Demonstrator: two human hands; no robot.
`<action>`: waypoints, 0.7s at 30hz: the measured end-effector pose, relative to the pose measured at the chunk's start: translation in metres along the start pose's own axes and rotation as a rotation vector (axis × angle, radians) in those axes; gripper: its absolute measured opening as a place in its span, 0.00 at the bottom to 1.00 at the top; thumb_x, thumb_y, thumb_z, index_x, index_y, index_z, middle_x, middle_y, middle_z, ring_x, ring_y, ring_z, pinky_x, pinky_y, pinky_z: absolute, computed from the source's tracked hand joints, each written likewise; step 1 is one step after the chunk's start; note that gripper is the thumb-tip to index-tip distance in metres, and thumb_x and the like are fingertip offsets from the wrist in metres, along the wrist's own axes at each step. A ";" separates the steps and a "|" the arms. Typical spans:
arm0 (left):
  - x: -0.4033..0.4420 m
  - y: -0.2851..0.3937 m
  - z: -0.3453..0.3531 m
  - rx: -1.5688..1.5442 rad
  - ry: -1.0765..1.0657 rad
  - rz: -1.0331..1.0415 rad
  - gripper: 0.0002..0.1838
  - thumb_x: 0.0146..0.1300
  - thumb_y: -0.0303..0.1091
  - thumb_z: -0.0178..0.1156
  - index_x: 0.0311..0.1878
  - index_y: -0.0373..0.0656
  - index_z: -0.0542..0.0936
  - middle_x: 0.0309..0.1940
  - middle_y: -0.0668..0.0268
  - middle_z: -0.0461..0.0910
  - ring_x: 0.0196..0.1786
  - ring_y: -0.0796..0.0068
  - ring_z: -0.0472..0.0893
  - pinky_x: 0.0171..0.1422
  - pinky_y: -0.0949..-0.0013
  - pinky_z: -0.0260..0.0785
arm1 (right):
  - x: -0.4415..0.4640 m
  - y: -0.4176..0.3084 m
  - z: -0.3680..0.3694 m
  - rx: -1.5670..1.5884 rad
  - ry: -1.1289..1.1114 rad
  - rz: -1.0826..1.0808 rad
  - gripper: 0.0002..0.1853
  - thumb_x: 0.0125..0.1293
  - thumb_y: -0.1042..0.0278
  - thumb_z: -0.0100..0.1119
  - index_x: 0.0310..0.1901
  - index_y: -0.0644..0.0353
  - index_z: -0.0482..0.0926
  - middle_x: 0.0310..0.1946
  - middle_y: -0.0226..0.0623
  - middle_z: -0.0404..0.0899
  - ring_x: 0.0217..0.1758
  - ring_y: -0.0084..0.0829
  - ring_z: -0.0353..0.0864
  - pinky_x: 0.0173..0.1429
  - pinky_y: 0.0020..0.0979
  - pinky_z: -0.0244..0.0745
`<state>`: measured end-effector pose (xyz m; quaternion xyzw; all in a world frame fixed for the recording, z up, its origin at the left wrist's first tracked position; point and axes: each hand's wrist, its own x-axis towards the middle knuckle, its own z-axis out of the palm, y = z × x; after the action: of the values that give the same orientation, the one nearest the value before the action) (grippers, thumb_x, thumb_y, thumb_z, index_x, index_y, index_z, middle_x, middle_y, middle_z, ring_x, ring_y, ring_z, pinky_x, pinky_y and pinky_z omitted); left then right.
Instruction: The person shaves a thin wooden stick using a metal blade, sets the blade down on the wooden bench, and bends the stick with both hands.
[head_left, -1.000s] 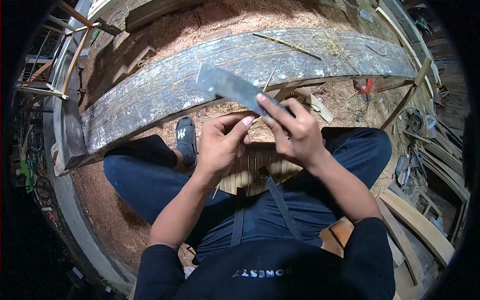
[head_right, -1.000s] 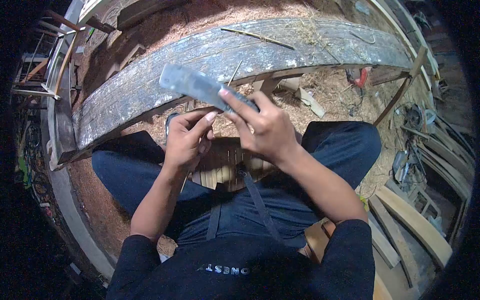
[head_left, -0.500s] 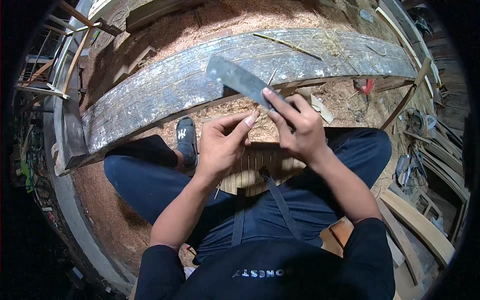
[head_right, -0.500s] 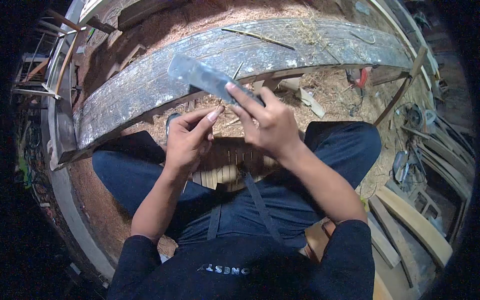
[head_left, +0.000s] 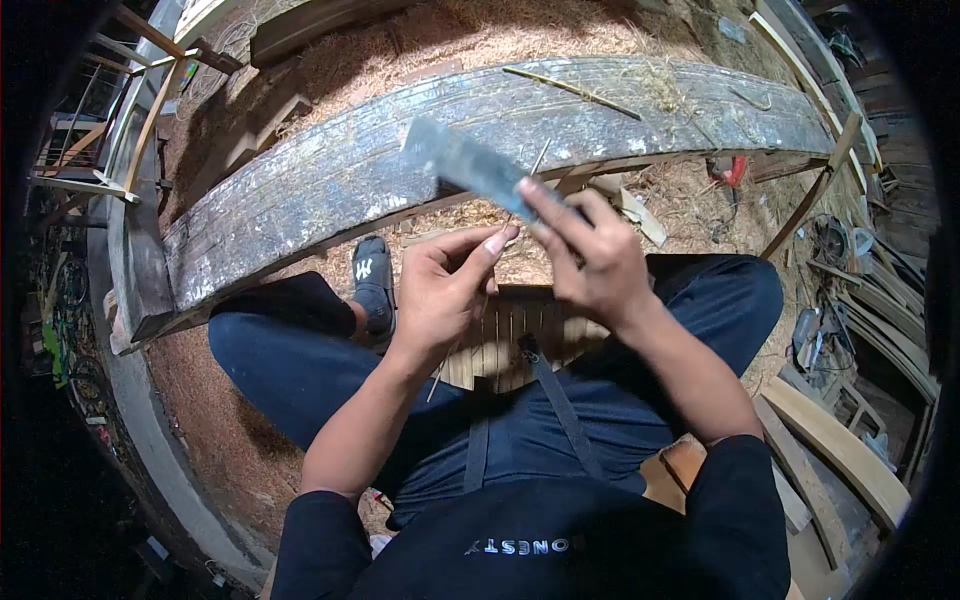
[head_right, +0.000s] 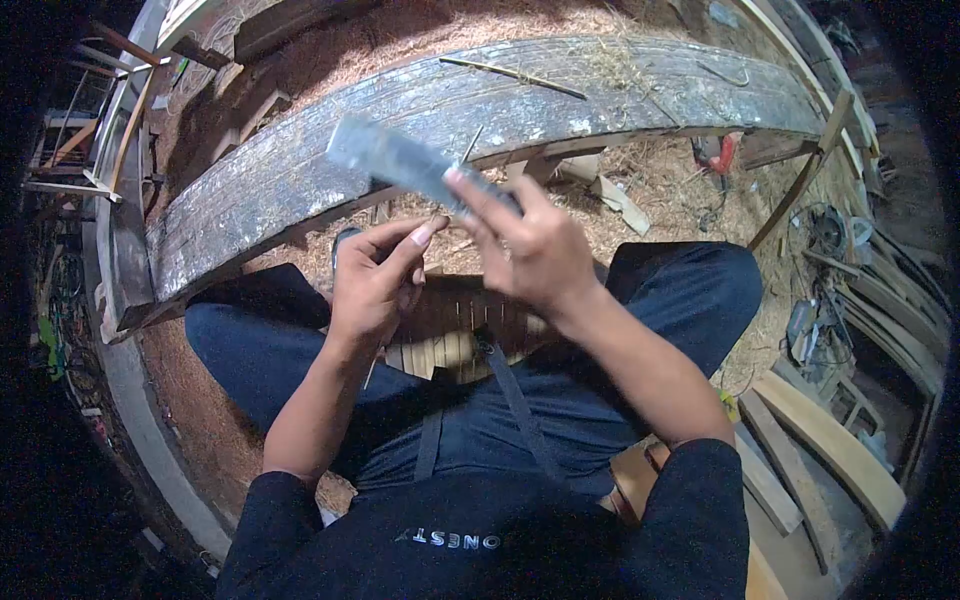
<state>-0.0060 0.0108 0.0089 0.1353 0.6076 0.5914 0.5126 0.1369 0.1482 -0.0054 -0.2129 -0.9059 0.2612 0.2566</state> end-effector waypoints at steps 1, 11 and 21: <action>-0.001 0.004 0.003 0.000 -0.015 0.026 0.08 0.72 0.31 0.64 0.42 0.35 0.85 0.22 0.74 0.76 0.17 0.89 0.67 0.19 0.79 0.56 | 0.003 0.004 -0.001 -0.036 0.026 0.013 0.25 0.66 0.65 0.68 0.66 0.42 0.81 0.34 0.43 0.79 0.25 0.39 0.84 0.28 0.38 0.82; 0.002 -0.005 -0.002 0.012 -0.081 0.062 0.12 0.75 0.35 0.62 0.45 0.35 0.87 0.22 0.74 0.77 0.22 0.90 0.71 0.24 0.79 0.59 | -0.004 -0.001 -0.001 -0.037 0.006 -0.074 0.27 0.66 0.63 0.68 0.67 0.38 0.80 0.32 0.41 0.77 0.23 0.40 0.82 0.26 0.40 0.79; 0.004 -0.006 -0.007 0.052 -0.060 0.045 0.10 0.75 0.32 0.62 0.46 0.34 0.87 0.22 0.74 0.78 0.23 0.88 0.71 0.25 0.78 0.61 | -0.006 -0.009 0.003 0.082 -0.039 -0.113 0.26 0.66 0.63 0.68 0.67 0.41 0.81 0.34 0.44 0.79 0.26 0.44 0.83 0.28 0.41 0.80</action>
<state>-0.0105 0.0084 0.0002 0.1798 0.6039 0.5823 0.5137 0.1379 0.1369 -0.0047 -0.1456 -0.9099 0.2873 0.2616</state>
